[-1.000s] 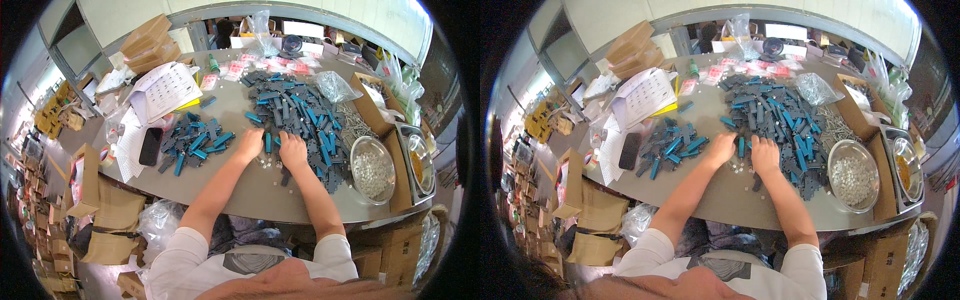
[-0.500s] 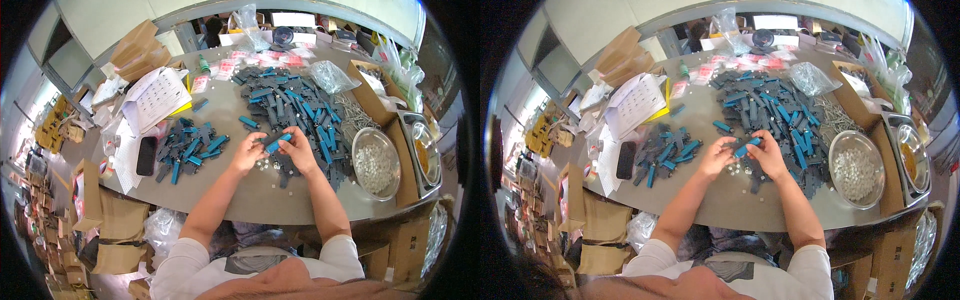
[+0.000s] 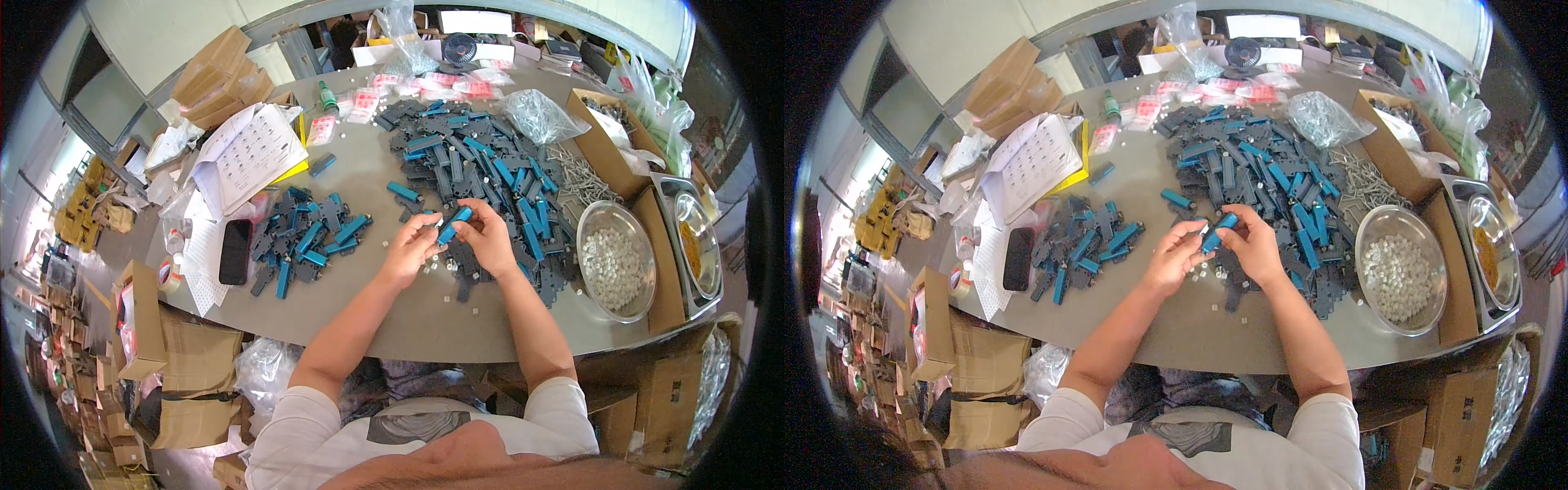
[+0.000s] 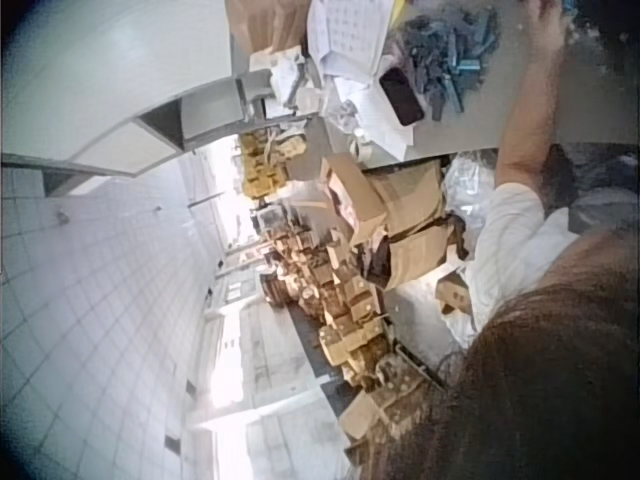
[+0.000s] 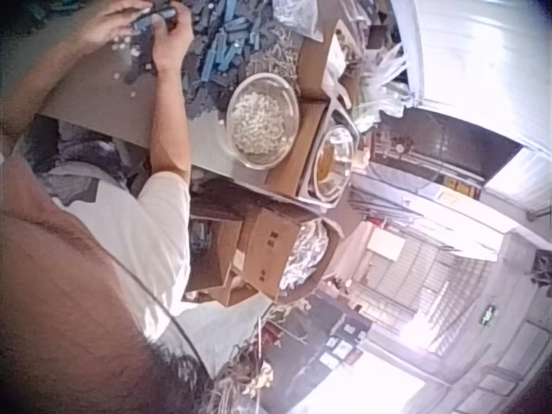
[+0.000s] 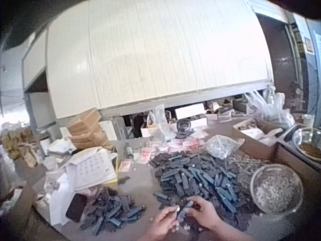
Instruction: The person sits at a table and repeatedly picks up blue and grey plastic components, inserting small white cylindrical pieces into them. The person handles the parts one at a time, assembling them and placing the finished units back onto the table.
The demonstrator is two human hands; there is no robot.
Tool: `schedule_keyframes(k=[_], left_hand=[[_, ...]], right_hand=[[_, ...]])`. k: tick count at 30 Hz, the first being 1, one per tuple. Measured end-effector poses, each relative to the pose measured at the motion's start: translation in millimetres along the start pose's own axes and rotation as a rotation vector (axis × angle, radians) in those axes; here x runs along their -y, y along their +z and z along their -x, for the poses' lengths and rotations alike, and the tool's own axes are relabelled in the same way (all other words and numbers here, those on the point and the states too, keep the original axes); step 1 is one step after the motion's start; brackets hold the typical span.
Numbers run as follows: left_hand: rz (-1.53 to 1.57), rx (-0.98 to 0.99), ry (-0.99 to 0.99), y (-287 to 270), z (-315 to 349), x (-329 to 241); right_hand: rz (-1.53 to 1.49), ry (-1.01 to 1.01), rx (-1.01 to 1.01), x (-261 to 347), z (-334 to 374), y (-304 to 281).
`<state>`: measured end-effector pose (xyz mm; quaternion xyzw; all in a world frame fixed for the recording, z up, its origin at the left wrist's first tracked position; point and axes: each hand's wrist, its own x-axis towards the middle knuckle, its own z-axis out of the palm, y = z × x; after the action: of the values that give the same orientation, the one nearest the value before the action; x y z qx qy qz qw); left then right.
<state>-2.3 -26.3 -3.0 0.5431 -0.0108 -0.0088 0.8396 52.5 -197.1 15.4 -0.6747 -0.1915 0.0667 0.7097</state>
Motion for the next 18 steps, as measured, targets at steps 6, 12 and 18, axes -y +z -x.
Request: schedule_keyframes(k=[6,12,18], left_hand=[[-0.363,0.030,0.162,-3,0,0],[-0.504,0.041,0.191,-3,2,-6],[-0.468,0.093,0.213,-4,3,-11]], right_hand=[[0.387,-0.236,-0.114,10,3,6],[0.123,0.022,0.066,11,-2,-11],[0.142,-0.086,0.084,8,-2,-15]])
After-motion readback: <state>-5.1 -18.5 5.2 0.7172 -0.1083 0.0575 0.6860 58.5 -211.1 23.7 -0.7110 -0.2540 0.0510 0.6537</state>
